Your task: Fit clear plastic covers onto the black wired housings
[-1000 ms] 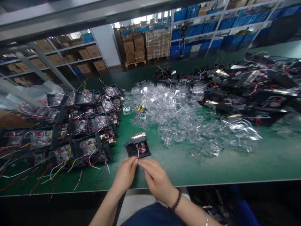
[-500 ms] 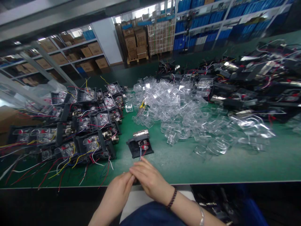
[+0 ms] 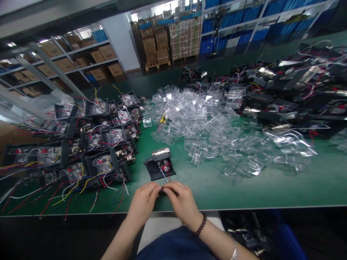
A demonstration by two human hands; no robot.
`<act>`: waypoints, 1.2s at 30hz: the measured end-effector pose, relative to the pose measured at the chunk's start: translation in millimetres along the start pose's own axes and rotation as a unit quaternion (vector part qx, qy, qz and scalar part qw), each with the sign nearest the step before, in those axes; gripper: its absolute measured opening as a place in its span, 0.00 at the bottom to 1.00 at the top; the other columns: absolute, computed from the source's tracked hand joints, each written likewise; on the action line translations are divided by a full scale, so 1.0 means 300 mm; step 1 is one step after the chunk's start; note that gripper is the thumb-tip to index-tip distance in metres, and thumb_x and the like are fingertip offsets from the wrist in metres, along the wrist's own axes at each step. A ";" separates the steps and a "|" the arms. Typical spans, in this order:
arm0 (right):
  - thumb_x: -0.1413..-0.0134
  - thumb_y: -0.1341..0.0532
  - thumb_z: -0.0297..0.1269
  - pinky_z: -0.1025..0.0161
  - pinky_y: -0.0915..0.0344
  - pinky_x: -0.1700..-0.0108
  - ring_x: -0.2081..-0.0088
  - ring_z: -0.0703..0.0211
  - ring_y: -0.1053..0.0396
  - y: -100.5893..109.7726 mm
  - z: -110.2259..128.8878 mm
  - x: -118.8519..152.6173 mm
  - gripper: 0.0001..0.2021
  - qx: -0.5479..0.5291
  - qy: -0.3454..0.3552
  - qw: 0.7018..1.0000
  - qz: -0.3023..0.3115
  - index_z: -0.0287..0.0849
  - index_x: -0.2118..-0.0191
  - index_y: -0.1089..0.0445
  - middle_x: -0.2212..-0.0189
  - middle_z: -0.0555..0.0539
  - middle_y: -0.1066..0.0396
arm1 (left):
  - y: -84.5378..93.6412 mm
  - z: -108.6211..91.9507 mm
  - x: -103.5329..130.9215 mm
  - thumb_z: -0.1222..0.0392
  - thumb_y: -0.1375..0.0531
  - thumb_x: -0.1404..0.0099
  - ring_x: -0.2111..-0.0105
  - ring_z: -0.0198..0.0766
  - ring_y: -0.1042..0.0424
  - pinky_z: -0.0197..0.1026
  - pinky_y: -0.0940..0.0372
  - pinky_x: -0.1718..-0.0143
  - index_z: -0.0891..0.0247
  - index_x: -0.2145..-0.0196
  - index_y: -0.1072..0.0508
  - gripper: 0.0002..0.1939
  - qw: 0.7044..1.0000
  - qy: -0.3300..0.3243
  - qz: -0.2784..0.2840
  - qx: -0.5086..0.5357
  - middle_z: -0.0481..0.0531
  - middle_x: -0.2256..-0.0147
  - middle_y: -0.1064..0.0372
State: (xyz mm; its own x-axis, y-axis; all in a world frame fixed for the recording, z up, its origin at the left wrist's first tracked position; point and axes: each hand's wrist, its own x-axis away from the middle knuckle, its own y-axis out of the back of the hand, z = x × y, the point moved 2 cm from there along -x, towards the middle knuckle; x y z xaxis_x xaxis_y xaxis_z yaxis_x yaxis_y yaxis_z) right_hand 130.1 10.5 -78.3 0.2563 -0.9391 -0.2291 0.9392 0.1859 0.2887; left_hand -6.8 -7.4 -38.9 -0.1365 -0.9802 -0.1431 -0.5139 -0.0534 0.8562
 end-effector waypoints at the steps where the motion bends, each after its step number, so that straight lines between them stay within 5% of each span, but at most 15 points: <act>1: 0.45 0.44 0.37 0.62 0.32 0.65 0.69 0.57 0.29 0.003 -0.007 -0.001 0.09 -0.019 -0.038 0.999 -0.013 0.42 0.70 0.27 0.72 0.46 0.26 | 0.000 0.001 -0.006 0.62 0.51 0.34 0.74 0.37 0.29 0.36 0.36 0.72 0.62 0.73 0.29 0.14 0.999 0.003 -0.034 0.018 0.49 0.76 0.28; 5: 0.47 0.43 0.42 0.64 0.33 0.67 0.72 0.59 0.30 0.008 -0.022 -0.011 0.11 -0.112 -0.116 0.986 -0.030 0.40 0.70 0.30 0.76 0.48 0.28 | -0.006 -0.001 -0.017 0.62 0.48 0.35 0.68 0.37 0.27 0.38 0.33 0.64 0.63 0.63 0.27 0.10 0.988 -0.024 -0.133 0.076 0.53 0.68 0.25; 13: 0.49 0.41 0.46 0.62 0.32 0.64 0.70 0.59 0.31 0.007 -0.023 -0.019 0.13 -0.171 -0.132 0.976 -0.026 0.40 0.70 0.29 0.74 0.47 0.27 | -0.080 -0.021 -0.010 0.64 0.48 0.35 0.67 0.36 0.27 0.39 0.31 0.64 0.62 0.59 0.26 0.12 0.973 -0.090 -0.190 0.096 0.55 0.67 0.25; 19: 0.54 0.39 0.51 0.63 0.32 0.67 0.73 0.61 0.32 0.022 -0.024 -0.036 0.17 -0.221 -0.170 0.960 -0.014 0.39 0.71 0.30 0.78 0.49 0.30 | -0.112 -0.005 0.004 0.64 0.48 0.35 0.59 0.38 0.28 0.39 0.31 0.58 0.62 0.52 0.31 0.15 0.976 -0.024 -0.184 0.118 0.57 0.60 0.27; 23: 0.57 0.37 0.52 0.65 0.34 0.68 0.74 0.64 0.34 0.034 -0.025 -0.052 0.18 -0.261 -0.195 0.946 0.003 0.39 0.72 0.31 0.78 0.50 0.31 | -0.124 -0.013 -0.007 0.67 0.49 0.35 0.58 0.37 0.29 0.39 0.32 0.57 0.61 0.52 0.31 0.15 0.972 -0.079 -0.177 0.133 0.57 0.59 0.28; 33: 0.62 0.32 0.45 0.66 0.35 0.68 0.76 0.66 0.33 0.037 -0.035 -0.053 0.17 -0.354 -0.228 0.907 -0.005 0.42 0.70 0.37 0.81 0.55 0.32 | -0.091 -0.009 -0.057 0.67 0.44 0.38 0.69 0.34 0.30 0.36 0.33 0.66 0.63 0.67 0.26 0.06 0.964 -0.117 -0.173 0.164 0.52 0.70 0.28; 36: 0.58 0.35 0.44 0.65 0.34 0.67 0.74 0.63 0.31 0.035 -0.042 -0.048 0.15 -0.310 -0.199 0.930 0.000 0.42 0.67 0.35 0.79 0.53 0.30 | -0.083 -0.015 -0.067 0.66 0.46 0.37 0.70 0.35 0.31 0.36 0.33 0.68 0.65 0.70 0.28 0.08 0.971 -0.109 -0.155 0.147 0.52 0.72 0.30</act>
State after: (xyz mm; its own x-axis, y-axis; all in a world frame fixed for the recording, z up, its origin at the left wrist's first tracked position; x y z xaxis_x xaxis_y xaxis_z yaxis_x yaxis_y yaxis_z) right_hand 139.2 29.7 -83.8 0.2667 -0.9488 0.1691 0.9221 0.2002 -0.3311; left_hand 12.6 12.8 -55.2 -0.0950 -0.8605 -0.5006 -0.7746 -0.2520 0.5801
